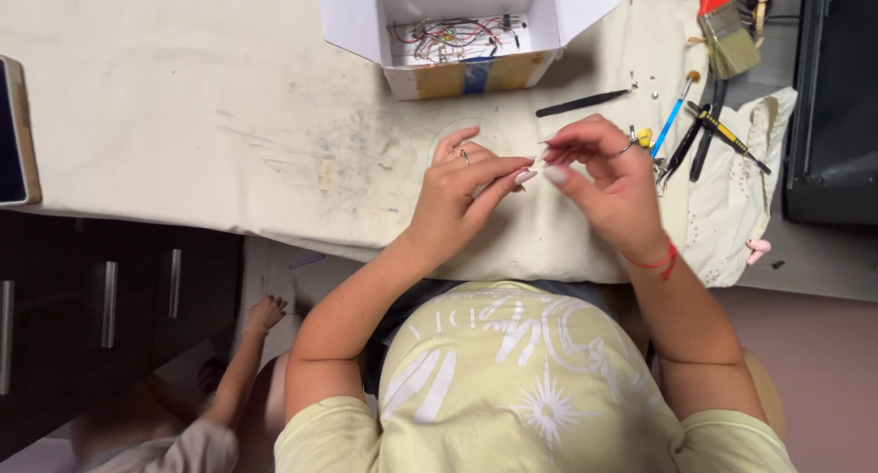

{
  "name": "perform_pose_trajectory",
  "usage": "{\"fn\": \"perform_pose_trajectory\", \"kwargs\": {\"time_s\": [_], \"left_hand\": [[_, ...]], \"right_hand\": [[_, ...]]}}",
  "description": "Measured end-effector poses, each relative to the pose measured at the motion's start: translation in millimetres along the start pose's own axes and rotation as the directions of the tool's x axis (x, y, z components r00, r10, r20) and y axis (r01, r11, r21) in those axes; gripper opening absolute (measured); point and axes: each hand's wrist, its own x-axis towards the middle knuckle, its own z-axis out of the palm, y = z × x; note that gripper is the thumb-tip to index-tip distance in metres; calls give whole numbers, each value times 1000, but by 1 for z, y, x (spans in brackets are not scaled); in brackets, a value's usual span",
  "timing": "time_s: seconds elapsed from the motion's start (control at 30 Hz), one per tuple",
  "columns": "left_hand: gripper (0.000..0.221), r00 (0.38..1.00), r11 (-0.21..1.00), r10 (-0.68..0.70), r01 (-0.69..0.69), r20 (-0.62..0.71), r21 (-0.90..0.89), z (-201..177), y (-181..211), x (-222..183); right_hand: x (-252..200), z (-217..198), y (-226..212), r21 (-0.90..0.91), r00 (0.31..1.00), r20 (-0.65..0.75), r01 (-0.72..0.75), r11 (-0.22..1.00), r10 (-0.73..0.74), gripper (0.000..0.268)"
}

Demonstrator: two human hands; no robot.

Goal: Sorting small electronic components and wires and packing them into a cardboard box.

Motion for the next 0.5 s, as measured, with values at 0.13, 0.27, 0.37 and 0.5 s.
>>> {"fn": "perform_pose_trajectory", "kwargs": {"time_s": [0.13, 0.27, 0.37, 0.5], "left_hand": [[12, 990, 985, -133, 138, 47, -107, -6, 3, -3], [13, 963, 937, -260, 269, 66, -222, -15, 8, -7], [14, 966, 946, -256, 255, 24, -199, -17, 4, -9], [12, 985, 993, -68, 83, -159, 90, -25, 7, -8]], "right_hand": [[1, 18, 0, -16, 997, -53, 63, 998, -64, 15], [1, 28, 1, -65, 985, -88, 142, 988, -147, 12], [4, 36, -4, -165, 965, -106, 221, 961, -240, 9], [8, 42, -11, -330, 930, -135, 284, 900, -342, 8]]}}
